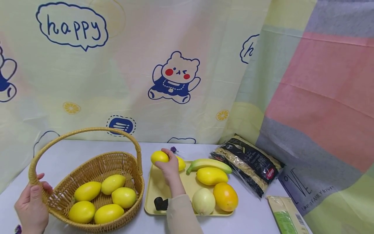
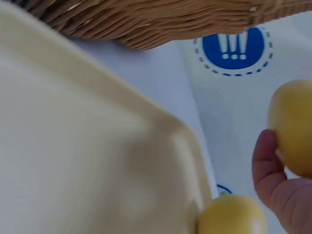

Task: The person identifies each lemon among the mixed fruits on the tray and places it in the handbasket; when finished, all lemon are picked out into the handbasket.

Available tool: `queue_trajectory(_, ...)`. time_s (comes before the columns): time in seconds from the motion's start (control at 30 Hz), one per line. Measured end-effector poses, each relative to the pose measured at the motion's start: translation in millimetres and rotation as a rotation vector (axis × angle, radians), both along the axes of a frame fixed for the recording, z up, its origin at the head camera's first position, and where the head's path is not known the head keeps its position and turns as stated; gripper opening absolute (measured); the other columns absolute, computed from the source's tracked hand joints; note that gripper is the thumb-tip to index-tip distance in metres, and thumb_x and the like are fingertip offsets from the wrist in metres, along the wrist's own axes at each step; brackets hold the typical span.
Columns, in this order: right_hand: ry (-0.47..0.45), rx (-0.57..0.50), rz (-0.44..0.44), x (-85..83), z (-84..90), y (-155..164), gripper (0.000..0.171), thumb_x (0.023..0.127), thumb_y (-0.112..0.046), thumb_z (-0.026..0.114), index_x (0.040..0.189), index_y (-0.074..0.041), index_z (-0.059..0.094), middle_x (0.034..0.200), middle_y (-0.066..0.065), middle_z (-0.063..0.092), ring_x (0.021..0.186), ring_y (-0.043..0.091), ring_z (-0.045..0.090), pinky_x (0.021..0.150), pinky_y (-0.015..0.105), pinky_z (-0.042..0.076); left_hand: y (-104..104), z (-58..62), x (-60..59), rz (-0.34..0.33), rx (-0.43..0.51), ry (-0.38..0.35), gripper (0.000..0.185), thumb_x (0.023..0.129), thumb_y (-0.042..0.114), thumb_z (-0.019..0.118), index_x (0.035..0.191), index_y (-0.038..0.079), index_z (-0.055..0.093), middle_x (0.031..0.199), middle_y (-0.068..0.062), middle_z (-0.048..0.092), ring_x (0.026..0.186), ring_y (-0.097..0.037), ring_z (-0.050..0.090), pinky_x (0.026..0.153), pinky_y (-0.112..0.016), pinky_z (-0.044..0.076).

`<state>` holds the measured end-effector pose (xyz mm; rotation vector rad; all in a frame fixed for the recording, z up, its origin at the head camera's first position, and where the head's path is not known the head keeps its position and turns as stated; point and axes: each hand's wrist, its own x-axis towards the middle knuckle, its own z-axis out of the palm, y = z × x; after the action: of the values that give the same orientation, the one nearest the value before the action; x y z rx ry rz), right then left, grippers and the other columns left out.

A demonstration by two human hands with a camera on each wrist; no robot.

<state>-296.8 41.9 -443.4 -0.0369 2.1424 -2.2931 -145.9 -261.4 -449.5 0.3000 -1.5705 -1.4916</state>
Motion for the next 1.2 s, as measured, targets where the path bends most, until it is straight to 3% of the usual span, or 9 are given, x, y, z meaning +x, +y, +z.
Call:
queue_trajectory(0.23,0.052,-0.157,0.08,10.0,16.4,10,0.057,0.071,0.011,0.06,0.126,0.0,0.049,0.125,0.013,0.048,0.096,0.02,0.048,0.075,0.026,0.048,1,1.0,0.1,0.03,-0.044,-0.05,0.03,0.097,0.009,0.043,0.119,-0.002,0.06,0.07,0.015,0.054,0.068,-0.003,0.048,0.068,-0.009,0.039)
queue_trajectory(0.43,0.067,-0.231,0.155,26.0,29.0,19,0.056,0.073,0.013,0.058,0.126,0.001,0.048,0.123,0.01,0.05,0.099,0.021,0.05,0.078,0.028,0.049,1,0.7,-0.1,0.032,-0.05,-0.067,0.03,0.098,0.01,0.042,0.12,0.002,0.061,0.07,0.015,0.054,0.068,-0.003,0.048,0.068,-0.008,0.039)
queue_trajectory(0.67,0.07,-0.232,0.241,47.3,36.1,27,0.058,0.071,0.014,0.058,0.125,-0.002,0.049,0.125,0.007,0.05,0.104,0.023,0.049,0.084,0.03,0.049,0,0.4,0.1,0.033,-0.069,-0.078,0.03,0.098,0.009,0.042,0.12,0.005,0.061,0.071,0.015,0.053,0.069,-0.003,0.047,0.069,-0.008,0.038)
queue_trajectory(0.93,0.148,-0.253,0.406,68.8,30.0,14,0.051,0.07,0.011,0.056,0.116,-0.009,0.055,0.118,0.0,0.054,0.102,0.019,0.052,0.083,0.029,0.048,1,1.8,0.8,0.053,-0.081,-0.106,0.03,0.098,0.01,0.042,0.12,0.005,0.061,0.071,0.017,0.052,0.069,-0.003,0.047,0.069,-0.008,0.039)
queue_trajectory(1.2,0.158,-0.146,0.567,82.0,26.7,-17,0.057,0.069,0.009,0.06,0.124,0.007,0.046,0.124,0.008,0.054,0.102,0.014,0.053,0.087,0.03,0.045,-1,0.4,0.3,0.03,-0.067,-0.075,0.03,0.097,0.008,0.042,0.121,0.004,0.06,0.071,0.015,0.053,0.069,-0.004,0.047,0.068,-0.008,0.039)
